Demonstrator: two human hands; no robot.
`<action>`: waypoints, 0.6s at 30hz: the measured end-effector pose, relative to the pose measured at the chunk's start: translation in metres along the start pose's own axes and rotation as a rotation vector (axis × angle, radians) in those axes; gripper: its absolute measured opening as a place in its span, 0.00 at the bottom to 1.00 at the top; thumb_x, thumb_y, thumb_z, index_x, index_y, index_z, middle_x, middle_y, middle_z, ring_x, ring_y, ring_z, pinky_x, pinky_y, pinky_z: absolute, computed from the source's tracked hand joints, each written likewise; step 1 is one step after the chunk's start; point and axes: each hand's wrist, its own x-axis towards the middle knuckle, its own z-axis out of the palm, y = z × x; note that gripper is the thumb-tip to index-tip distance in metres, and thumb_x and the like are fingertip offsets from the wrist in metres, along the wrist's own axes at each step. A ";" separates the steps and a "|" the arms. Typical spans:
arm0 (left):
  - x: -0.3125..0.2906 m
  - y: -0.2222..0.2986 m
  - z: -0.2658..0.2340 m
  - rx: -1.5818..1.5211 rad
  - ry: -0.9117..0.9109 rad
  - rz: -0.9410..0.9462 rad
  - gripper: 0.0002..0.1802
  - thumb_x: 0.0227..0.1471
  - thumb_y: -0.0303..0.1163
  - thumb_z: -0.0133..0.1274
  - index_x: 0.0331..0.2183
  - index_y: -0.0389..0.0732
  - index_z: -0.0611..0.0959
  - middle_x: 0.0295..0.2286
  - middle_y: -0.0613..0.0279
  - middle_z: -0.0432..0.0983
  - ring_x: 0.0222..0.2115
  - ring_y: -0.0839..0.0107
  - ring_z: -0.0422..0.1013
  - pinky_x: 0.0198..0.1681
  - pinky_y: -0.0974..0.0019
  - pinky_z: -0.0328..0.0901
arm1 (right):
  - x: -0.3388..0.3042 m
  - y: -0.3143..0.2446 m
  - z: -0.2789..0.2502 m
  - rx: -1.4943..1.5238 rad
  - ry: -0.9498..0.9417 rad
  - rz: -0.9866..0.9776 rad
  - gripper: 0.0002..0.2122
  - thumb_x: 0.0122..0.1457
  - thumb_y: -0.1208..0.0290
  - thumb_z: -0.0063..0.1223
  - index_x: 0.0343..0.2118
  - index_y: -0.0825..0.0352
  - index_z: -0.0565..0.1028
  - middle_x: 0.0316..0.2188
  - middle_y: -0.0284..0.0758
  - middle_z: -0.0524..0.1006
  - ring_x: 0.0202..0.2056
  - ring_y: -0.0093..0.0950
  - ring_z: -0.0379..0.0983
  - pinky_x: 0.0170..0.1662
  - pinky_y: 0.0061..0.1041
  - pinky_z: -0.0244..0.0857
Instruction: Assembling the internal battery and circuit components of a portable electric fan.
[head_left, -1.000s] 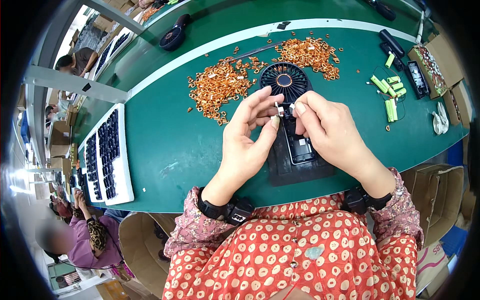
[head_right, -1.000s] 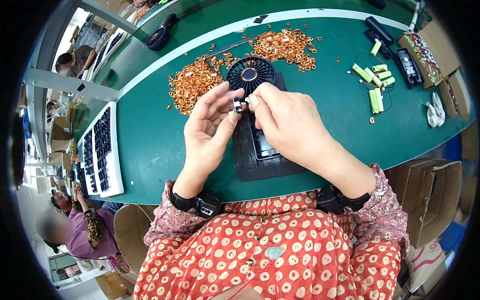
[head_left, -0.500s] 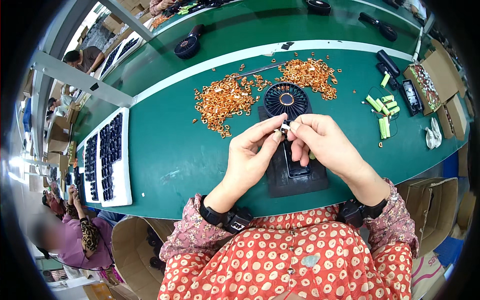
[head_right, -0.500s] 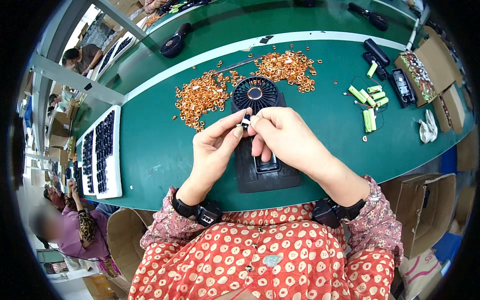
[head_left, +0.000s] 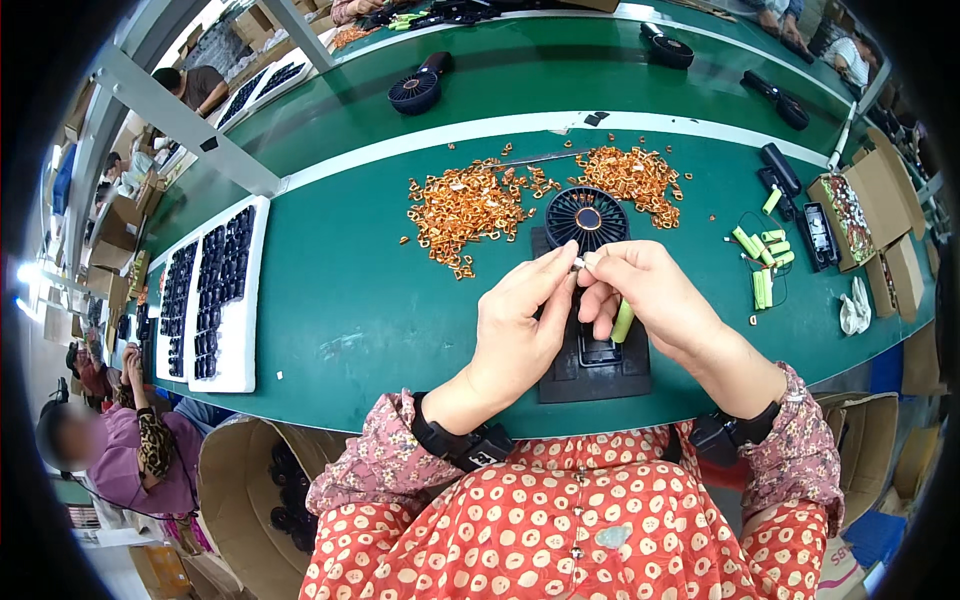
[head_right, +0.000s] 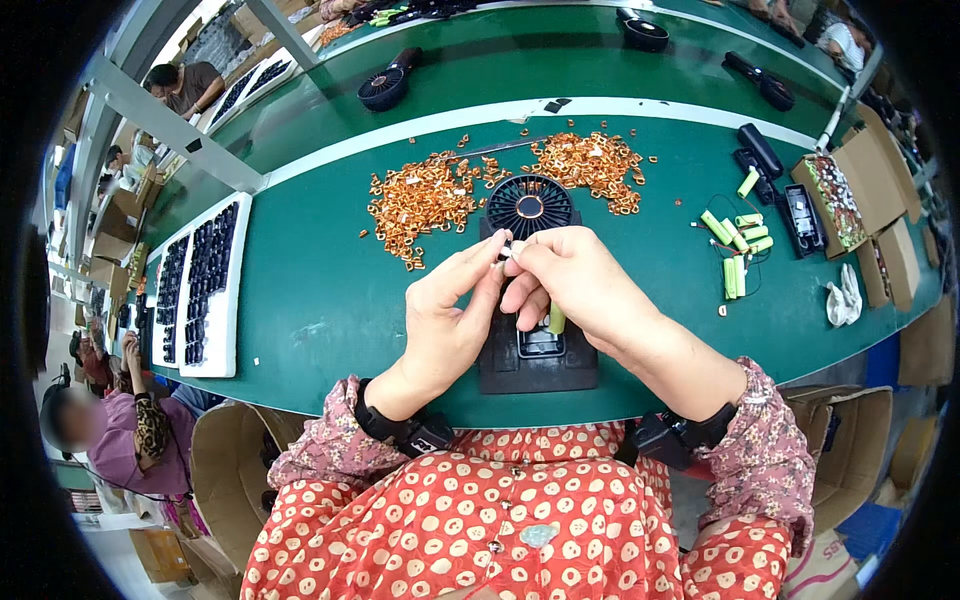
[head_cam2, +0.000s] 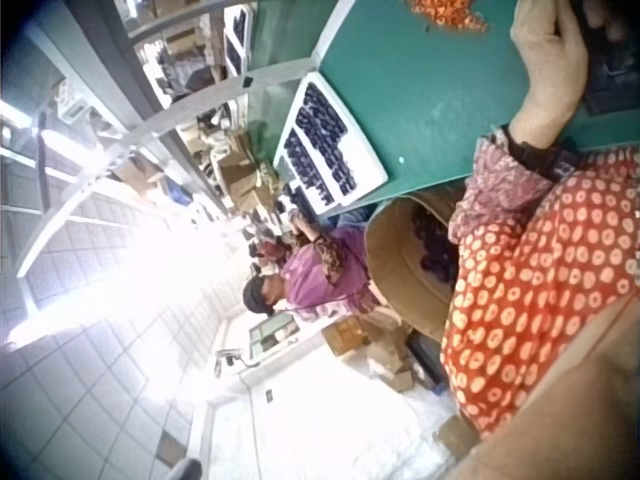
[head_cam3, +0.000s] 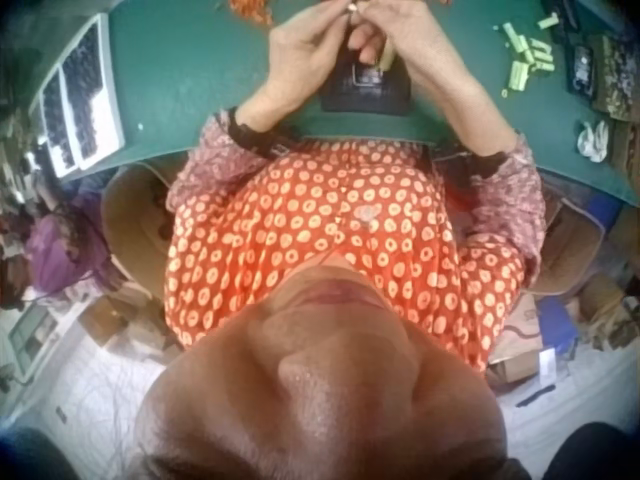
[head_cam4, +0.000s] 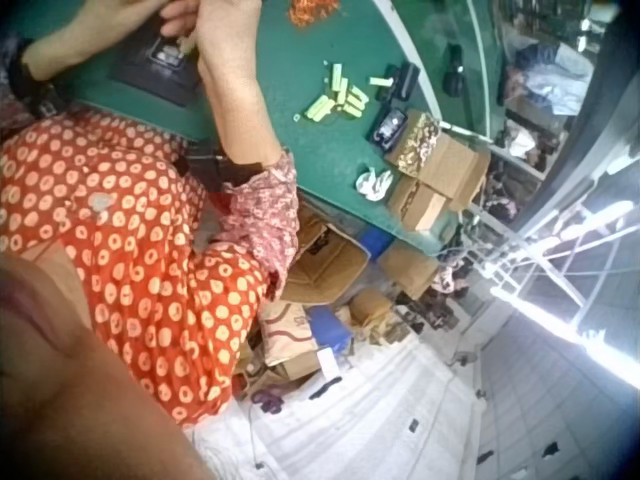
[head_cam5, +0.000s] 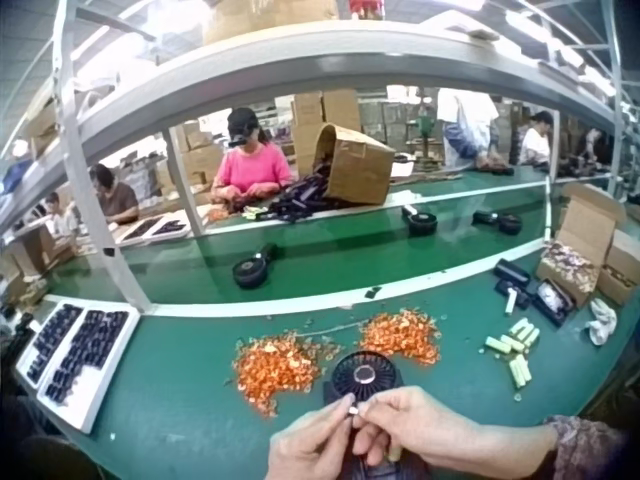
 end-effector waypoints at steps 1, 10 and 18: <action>0.000 0.002 0.000 0.048 0.024 0.027 0.16 0.55 0.21 0.55 0.47 0.38 0.83 0.41 0.48 0.81 0.39 0.60 0.79 0.42 0.65 0.72 | -0.001 0.000 0.000 -0.006 -0.001 0.000 0.11 0.66 0.69 0.44 0.34 0.72 0.74 0.24 0.39 0.79 0.18 0.23 0.73 0.24 0.19 0.67; -0.006 -0.008 0.002 -0.259 -0.053 -0.212 0.18 0.57 0.21 0.52 0.50 0.39 0.81 0.39 0.54 0.82 0.35 0.74 0.77 0.39 0.71 0.70 | 0.002 0.004 -0.006 0.112 -0.041 0.114 0.12 0.67 0.65 0.48 0.33 0.69 0.76 0.24 0.37 0.80 0.19 0.23 0.75 0.25 0.20 0.69; 0.004 -0.003 0.001 -0.120 -0.252 -0.189 0.22 0.52 0.21 0.56 0.50 0.39 0.81 0.38 0.60 0.80 0.33 0.78 0.75 0.39 0.73 0.70 | 0.002 -0.013 -0.033 -0.148 -0.139 0.234 0.12 0.66 0.65 0.49 0.31 0.70 0.76 0.22 0.40 0.80 0.15 0.21 0.72 0.23 0.20 0.68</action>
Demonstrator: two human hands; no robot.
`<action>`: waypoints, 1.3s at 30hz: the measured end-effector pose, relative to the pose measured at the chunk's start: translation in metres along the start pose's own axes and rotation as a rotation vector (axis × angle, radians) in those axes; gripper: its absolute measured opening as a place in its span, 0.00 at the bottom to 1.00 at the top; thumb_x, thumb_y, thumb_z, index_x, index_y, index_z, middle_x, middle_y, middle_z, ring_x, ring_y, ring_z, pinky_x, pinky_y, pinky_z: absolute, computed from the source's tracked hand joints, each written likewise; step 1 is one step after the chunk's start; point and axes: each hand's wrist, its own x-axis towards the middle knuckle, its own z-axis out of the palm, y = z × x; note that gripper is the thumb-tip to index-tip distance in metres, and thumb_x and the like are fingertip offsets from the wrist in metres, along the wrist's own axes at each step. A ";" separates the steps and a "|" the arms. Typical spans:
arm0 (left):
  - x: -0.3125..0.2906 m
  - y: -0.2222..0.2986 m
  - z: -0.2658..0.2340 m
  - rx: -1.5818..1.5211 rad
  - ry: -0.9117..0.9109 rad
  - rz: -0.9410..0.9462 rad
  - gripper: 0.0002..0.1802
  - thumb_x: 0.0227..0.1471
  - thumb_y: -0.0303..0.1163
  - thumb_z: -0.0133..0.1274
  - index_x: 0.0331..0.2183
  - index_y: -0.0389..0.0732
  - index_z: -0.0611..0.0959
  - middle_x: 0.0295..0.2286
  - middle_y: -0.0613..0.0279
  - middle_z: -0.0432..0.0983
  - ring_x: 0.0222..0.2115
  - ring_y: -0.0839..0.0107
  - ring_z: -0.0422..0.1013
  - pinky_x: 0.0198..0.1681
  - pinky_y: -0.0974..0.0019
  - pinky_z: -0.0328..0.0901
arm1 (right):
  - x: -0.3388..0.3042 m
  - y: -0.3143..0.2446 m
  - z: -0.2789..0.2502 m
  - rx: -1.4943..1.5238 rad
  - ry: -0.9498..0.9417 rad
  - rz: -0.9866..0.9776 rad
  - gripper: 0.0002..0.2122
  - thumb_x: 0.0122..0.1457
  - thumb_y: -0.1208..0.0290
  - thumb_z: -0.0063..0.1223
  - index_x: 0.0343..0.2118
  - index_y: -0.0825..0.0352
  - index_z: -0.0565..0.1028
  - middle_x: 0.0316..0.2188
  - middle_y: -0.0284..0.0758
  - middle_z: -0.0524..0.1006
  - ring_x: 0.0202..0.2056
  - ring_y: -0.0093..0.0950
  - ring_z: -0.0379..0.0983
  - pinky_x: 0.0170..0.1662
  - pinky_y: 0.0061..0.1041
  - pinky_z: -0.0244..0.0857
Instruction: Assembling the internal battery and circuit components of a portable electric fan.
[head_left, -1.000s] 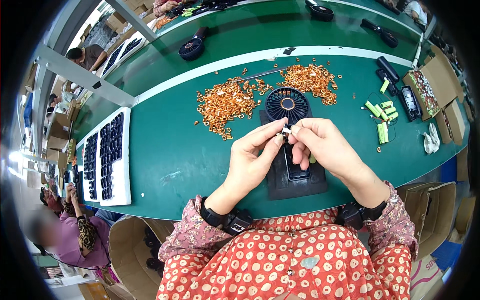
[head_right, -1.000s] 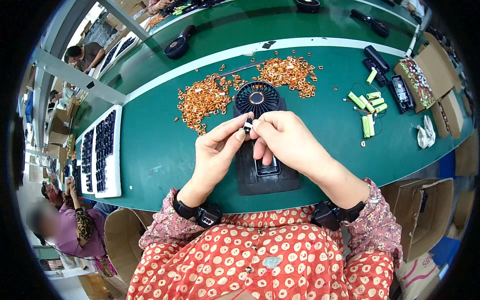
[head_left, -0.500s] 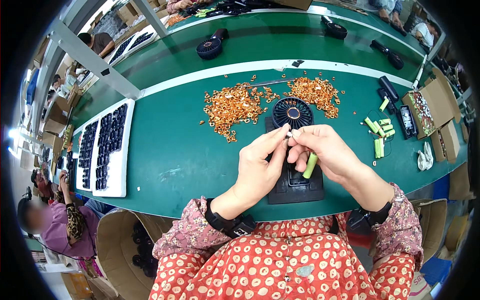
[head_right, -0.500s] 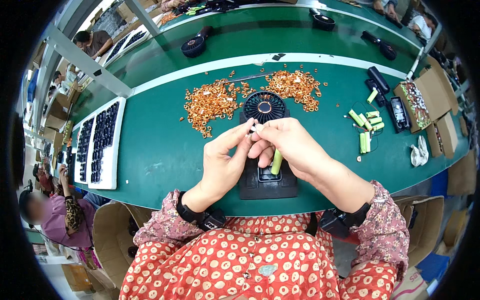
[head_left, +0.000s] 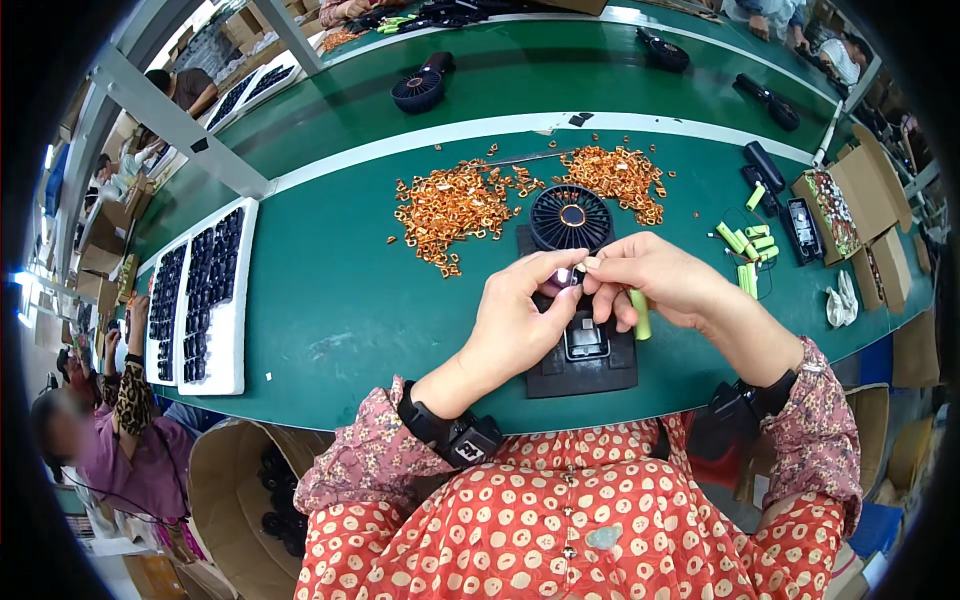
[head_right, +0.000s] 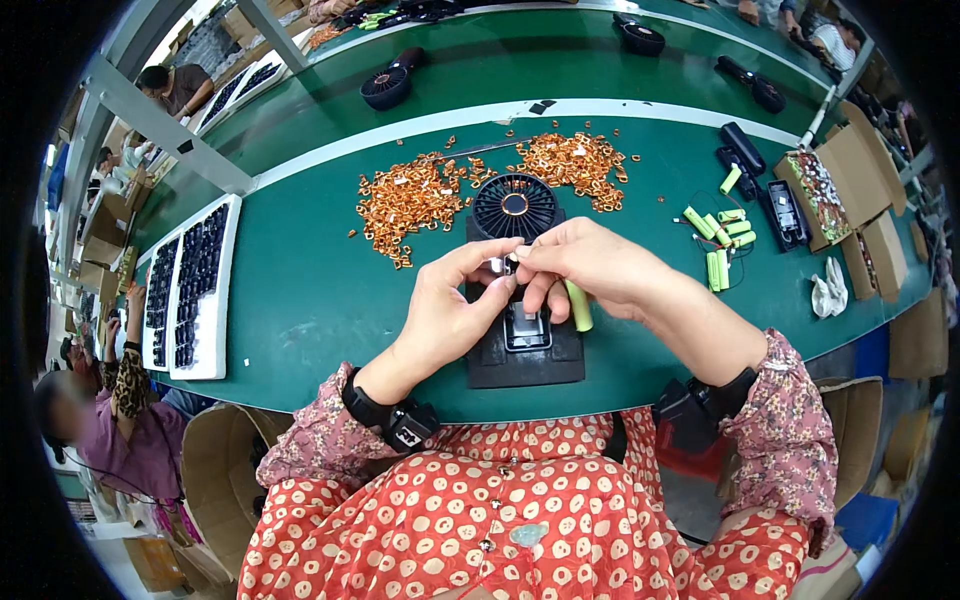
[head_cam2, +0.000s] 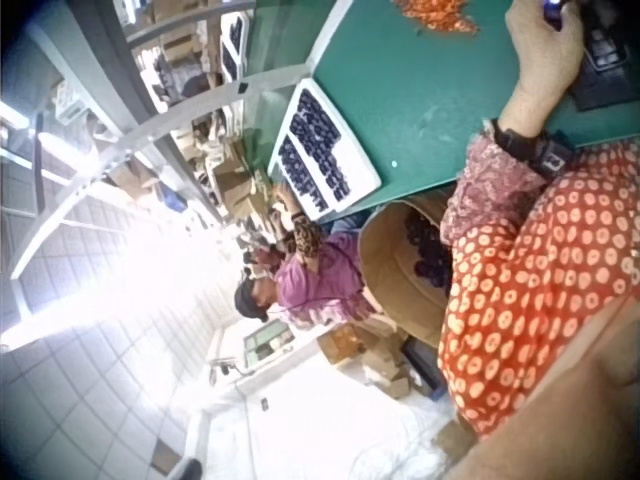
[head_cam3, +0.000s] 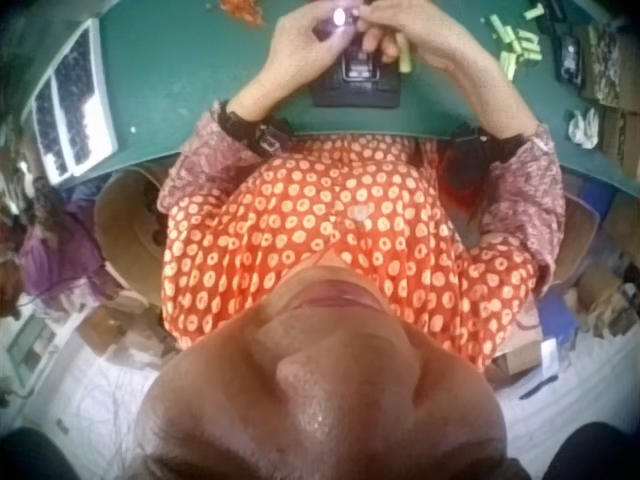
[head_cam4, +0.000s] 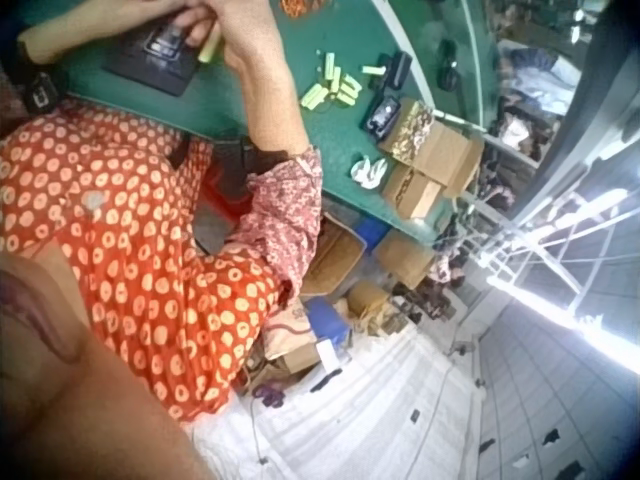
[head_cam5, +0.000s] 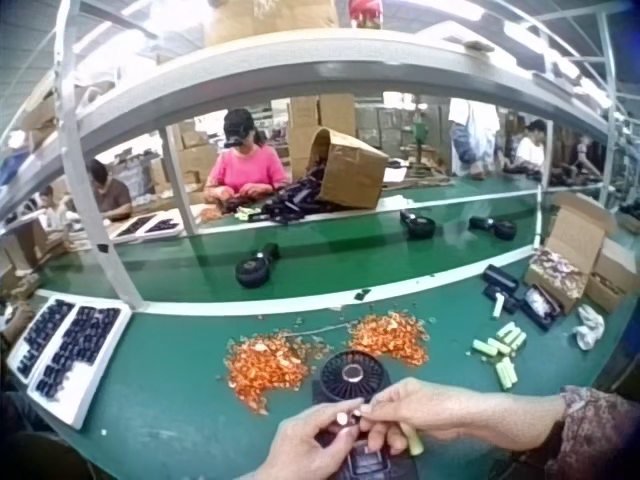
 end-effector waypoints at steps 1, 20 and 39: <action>0.004 -0.004 0.000 0.068 0.004 0.024 0.24 0.50 0.22 0.58 0.51 0.38 0.79 0.36 0.61 0.80 0.33 0.78 0.75 0.39 0.73 0.70 | -0.004 -0.005 -0.003 -0.102 0.000 0.009 0.13 0.66 0.64 0.49 0.30 0.70 0.76 0.23 0.40 0.80 0.16 0.21 0.72 0.23 0.19 0.68; 0.010 -0.002 0.006 0.158 -0.026 0.109 0.32 0.44 0.21 0.61 0.54 0.39 0.73 0.34 0.59 0.77 0.30 0.68 0.73 0.36 0.67 0.70 | -0.003 0.023 -0.015 -0.859 0.323 -0.804 0.04 0.57 0.73 0.56 0.29 0.68 0.74 0.26 0.36 0.71 0.29 0.32 0.71 0.32 0.31 0.64; -0.003 -0.007 0.001 0.440 0.101 0.229 0.14 0.43 0.15 0.61 0.36 0.36 0.84 0.36 0.56 0.75 0.35 0.64 0.74 0.38 0.66 0.69 | 0.010 0.047 -0.014 -0.406 0.278 -0.657 0.07 0.58 0.72 0.57 0.29 0.71 0.74 0.24 0.35 0.71 0.25 0.26 0.69 0.29 0.26 0.63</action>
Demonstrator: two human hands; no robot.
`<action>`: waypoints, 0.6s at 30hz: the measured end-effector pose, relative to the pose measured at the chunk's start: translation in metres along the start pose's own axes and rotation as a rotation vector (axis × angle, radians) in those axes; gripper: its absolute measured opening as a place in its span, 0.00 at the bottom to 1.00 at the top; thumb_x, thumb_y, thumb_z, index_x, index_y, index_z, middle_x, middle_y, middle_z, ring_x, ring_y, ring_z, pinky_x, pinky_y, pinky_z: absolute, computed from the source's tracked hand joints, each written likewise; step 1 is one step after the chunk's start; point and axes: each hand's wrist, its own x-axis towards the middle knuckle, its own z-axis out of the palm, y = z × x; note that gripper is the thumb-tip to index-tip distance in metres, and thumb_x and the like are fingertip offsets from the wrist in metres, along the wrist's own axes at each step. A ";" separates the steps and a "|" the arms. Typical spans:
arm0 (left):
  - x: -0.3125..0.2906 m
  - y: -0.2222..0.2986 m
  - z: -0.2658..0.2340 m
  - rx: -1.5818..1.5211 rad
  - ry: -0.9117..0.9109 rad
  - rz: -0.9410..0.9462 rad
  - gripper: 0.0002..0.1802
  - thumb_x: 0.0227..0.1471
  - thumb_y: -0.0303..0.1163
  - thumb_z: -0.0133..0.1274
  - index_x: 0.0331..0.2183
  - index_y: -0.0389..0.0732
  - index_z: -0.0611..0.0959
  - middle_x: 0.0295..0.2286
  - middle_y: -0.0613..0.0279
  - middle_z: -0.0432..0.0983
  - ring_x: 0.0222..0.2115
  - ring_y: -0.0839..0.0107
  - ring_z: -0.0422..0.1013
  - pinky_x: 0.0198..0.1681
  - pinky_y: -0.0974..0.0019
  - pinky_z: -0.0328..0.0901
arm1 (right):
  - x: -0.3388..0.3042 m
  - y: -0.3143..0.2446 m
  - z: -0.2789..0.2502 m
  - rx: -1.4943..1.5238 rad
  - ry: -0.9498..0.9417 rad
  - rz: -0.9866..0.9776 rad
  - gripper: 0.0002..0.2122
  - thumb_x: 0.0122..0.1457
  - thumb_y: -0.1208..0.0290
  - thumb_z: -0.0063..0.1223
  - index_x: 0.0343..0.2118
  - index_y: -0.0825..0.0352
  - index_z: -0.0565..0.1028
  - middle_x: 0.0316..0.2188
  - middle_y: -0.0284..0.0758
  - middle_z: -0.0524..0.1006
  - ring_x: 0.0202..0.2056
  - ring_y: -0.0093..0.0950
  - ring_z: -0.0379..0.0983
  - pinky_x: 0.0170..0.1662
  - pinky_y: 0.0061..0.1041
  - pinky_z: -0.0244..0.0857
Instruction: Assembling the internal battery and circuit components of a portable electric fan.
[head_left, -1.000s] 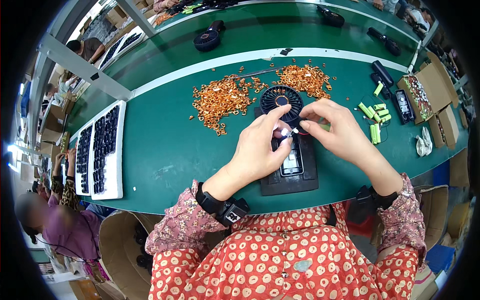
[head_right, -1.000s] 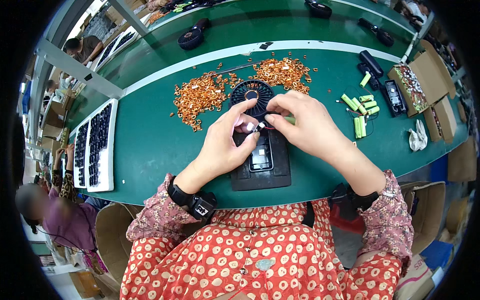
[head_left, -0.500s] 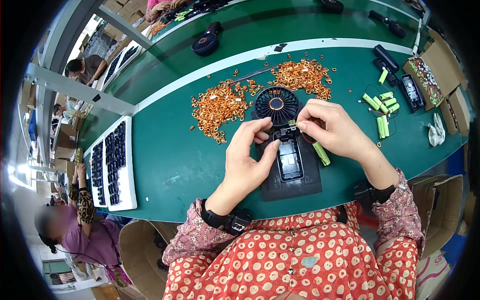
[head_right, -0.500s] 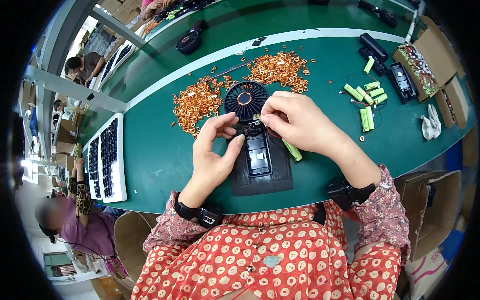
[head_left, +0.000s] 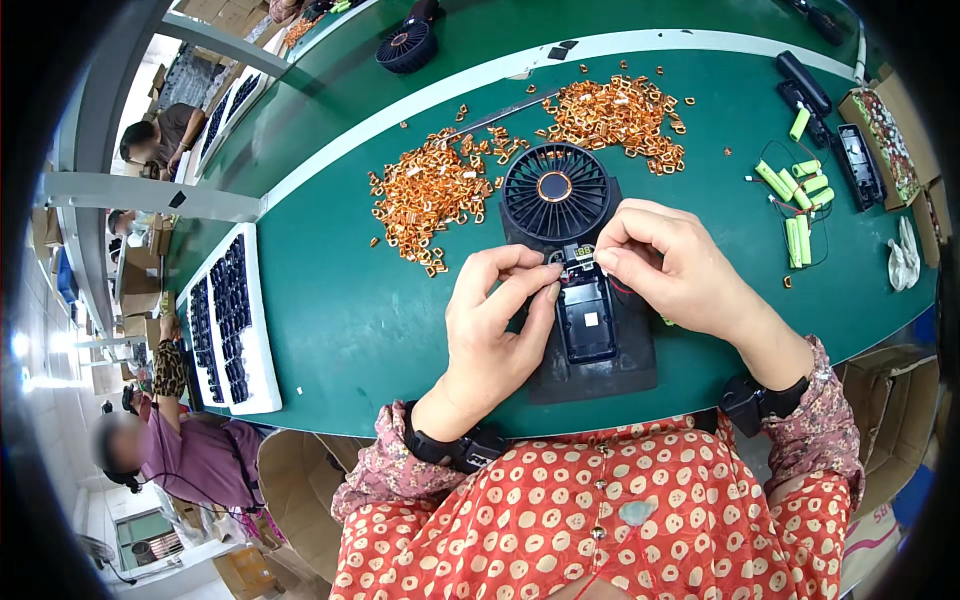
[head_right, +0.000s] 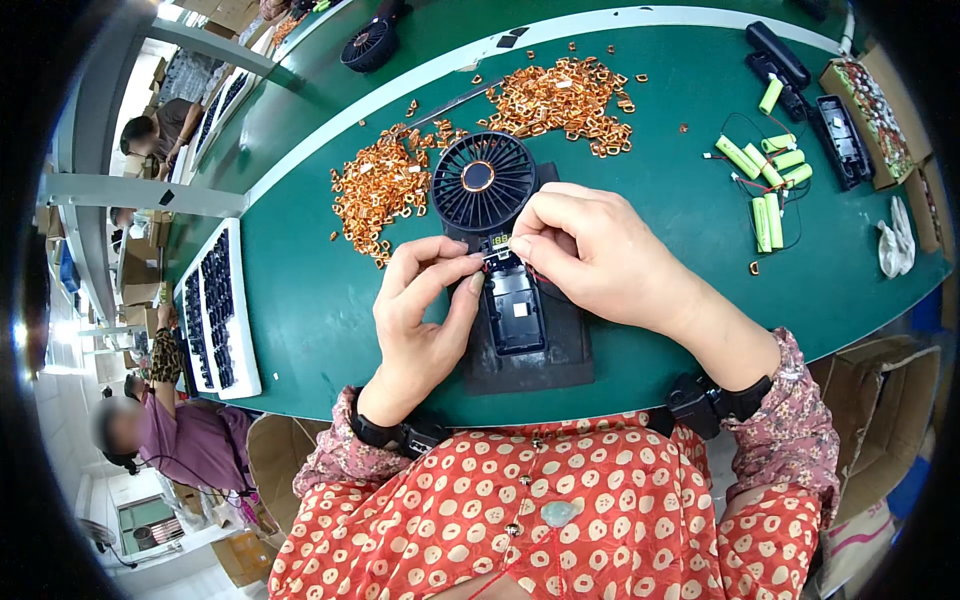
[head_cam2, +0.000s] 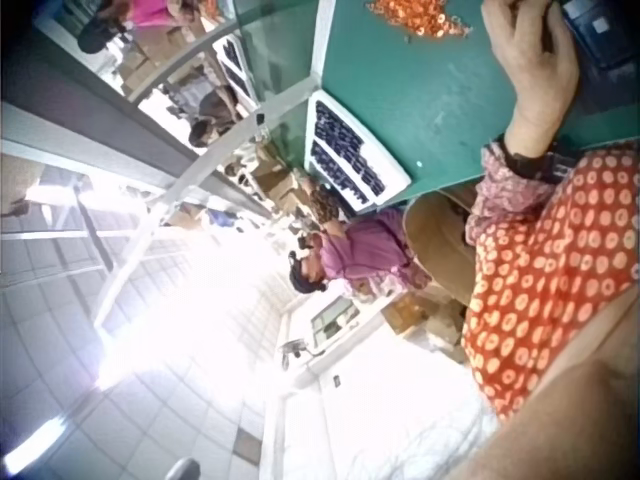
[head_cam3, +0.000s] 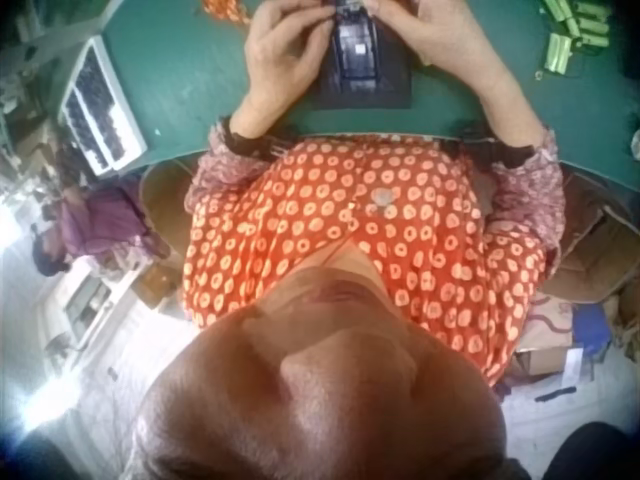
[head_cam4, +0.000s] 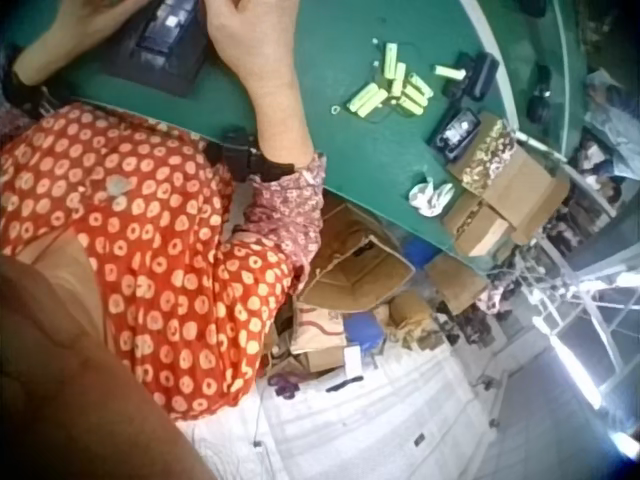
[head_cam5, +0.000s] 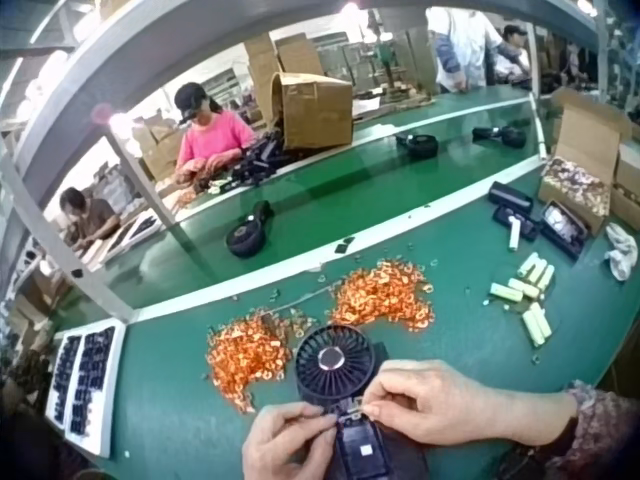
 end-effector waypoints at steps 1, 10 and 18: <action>0.000 0.001 0.000 0.005 0.001 0.004 0.14 0.42 0.15 0.61 0.35 0.36 0.84 0.36 0.56 0.75 0.35 0.64 0.74 0.37 0.66 0.69 | 0.000 0.002 0.003 -0.054 0.048 -0.034 0.07 0.58 0.72 0.56 0.29 0.71 0.74 0.24 0.34 0.71 0.25 0.26 0.69 0.28 0.26 0.63; -0.003 0.007 0.001 -0.015 -0.016 0.053 0.14 0.42 0.17 0.62 0.35 0.36 0.85 0.34 0.59 0.76 0.34 0.63 0.73 0.36 0.64 0.68 | -0.002 0.001 0.008 -0.099 0.158 -0.013 0.06 0.58 0.74 0.56 0.29 0.70 0.73 0.24 0.33 0.70 0.22 0.24 0.68 0.26 0.25 0.62; -0.006 0.002 0.000 -0.004 -0.010 0.050 0.13 0.40 0.18 0.63 0.34 0.37 0.84 0.36 0.59 0.77 0.35 0.61 0.73 0.36 0.63 0.68 | -0.003 0.002 0.017 -0.139 0.142 -0.059 0.06 0.57 0.74 0.57 0.28 0.70 0.73 0.23 0.34 0.70 0.22 0.27 0.69 0.26 0.26 0.63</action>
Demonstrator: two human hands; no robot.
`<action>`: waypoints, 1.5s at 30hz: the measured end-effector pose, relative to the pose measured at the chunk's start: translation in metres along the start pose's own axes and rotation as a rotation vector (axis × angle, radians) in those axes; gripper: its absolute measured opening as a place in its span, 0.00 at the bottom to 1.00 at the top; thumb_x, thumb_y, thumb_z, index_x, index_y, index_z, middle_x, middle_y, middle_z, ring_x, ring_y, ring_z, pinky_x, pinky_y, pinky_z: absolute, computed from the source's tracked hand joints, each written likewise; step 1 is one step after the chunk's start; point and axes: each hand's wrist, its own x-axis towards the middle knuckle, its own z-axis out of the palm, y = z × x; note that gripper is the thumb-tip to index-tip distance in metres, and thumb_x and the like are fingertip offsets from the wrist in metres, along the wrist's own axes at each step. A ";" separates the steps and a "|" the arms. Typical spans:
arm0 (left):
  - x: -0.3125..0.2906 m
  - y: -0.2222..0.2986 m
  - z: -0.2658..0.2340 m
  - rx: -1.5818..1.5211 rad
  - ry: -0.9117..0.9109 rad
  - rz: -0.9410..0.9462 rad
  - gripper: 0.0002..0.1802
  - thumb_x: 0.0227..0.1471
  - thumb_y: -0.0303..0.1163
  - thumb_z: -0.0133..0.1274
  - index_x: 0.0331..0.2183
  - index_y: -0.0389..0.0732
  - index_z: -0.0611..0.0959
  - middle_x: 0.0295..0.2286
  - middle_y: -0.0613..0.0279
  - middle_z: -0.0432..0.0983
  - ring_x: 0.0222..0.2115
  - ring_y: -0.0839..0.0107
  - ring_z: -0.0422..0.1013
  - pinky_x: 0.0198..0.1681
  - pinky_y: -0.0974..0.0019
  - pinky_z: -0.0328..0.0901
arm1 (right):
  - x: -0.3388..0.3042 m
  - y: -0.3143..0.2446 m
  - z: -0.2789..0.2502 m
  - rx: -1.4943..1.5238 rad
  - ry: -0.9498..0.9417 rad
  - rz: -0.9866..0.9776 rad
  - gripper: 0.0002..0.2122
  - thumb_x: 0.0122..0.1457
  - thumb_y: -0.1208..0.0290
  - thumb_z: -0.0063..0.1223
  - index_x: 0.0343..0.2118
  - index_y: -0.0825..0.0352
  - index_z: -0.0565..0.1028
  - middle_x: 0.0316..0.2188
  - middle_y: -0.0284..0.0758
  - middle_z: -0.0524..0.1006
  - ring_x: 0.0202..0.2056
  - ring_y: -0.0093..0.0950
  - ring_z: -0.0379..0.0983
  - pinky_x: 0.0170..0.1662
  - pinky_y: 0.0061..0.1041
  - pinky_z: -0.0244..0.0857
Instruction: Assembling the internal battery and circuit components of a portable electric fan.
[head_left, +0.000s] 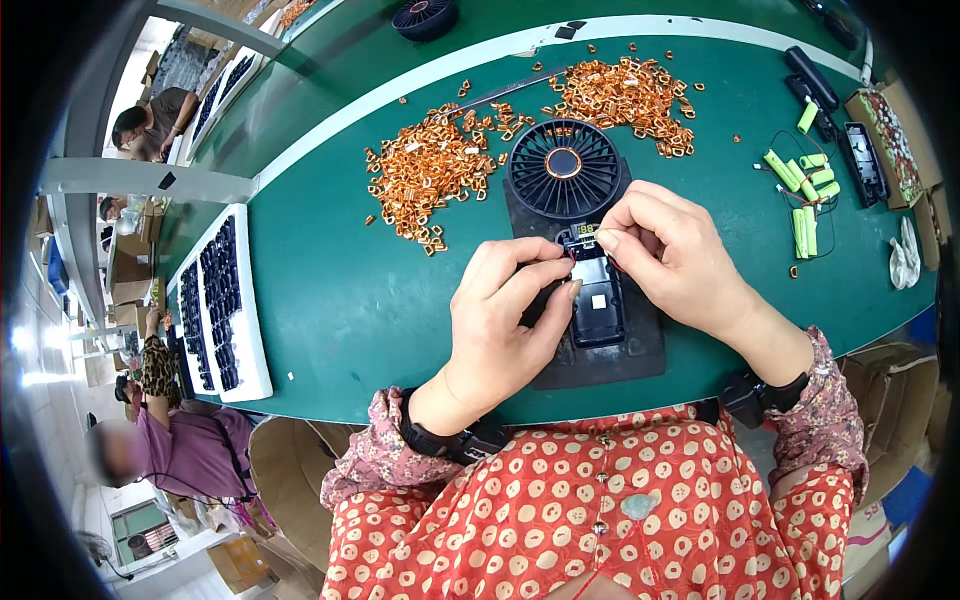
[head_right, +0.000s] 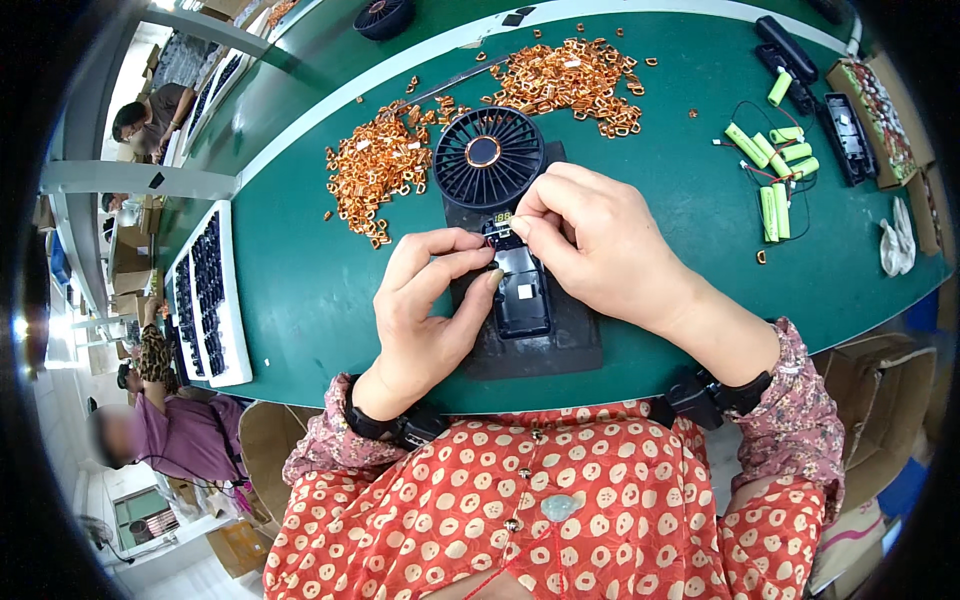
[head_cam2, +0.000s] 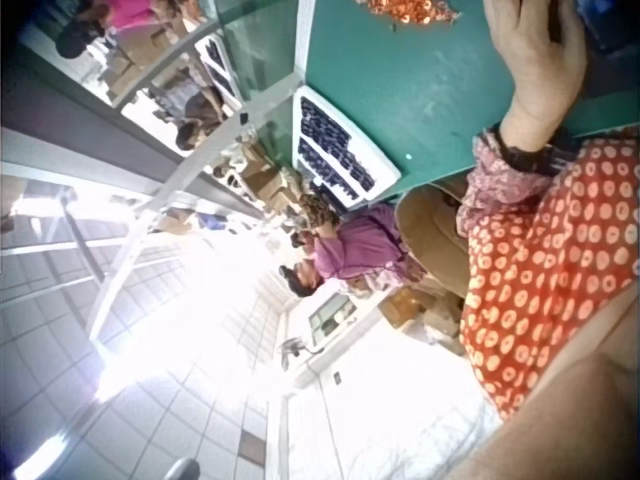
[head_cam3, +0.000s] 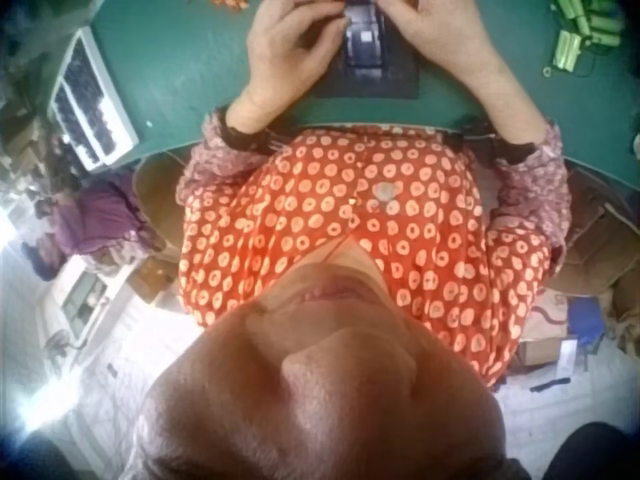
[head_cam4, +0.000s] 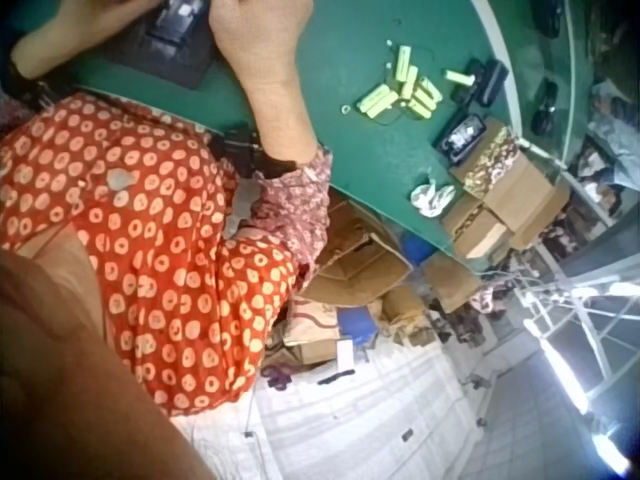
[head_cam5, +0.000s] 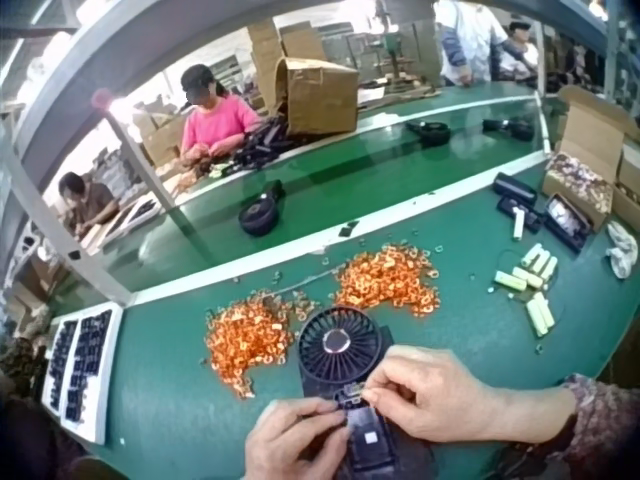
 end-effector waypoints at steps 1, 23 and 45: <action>0.000 -0.001 0.000 0.005 -0.004 0.019 0.13 0.40 0.19 0.64 0.33 0.37 0.84 0.36 0.59 0.77 0.35 0.61 0.73 0.36 0.63 0.68 | 0.000 0.001 0.002 -0.039 0.012 -0.048 0.06 0.57 0.75 0.57 0.27 0.69 0.72 0.23 0.35 0.70 0.23 0.29 0.69 0.26 0.28 0.63; 0.001 0.001 -0.002 0.007 -0.013 -0.074 0.16 0.38 0.20 0.67 0.30 0.39 0.78 0.37 0.56 0.76 0.38 0.60 0.74 0.39 0.64 0.69 | 0.003 0.008 0.008 -0.205 0.078 -0.314 0.05 0.53 0.79 0.59 0.26 0.68 0.72 0.22 0.35 0.69 0.23 0.33 0.68 0.25 0.30 0.60; 0.000 0.000 -0.002 -0.015 -0.014 -0.086 0.17 0.37 0.20 0.67 0.31 0.38 0.78 0.36 0.56 0.76 0.38 0.60 0.73 0.40 0.63 0.68 | 0.001 0.003 0.009 -0.299 0.092 -0.411 0.07 0.51 0.80 0.59 0.25 0.69 0.69 0.22 0.37 0.68 0.24 0.36 0.69 0.26 0.33 0.62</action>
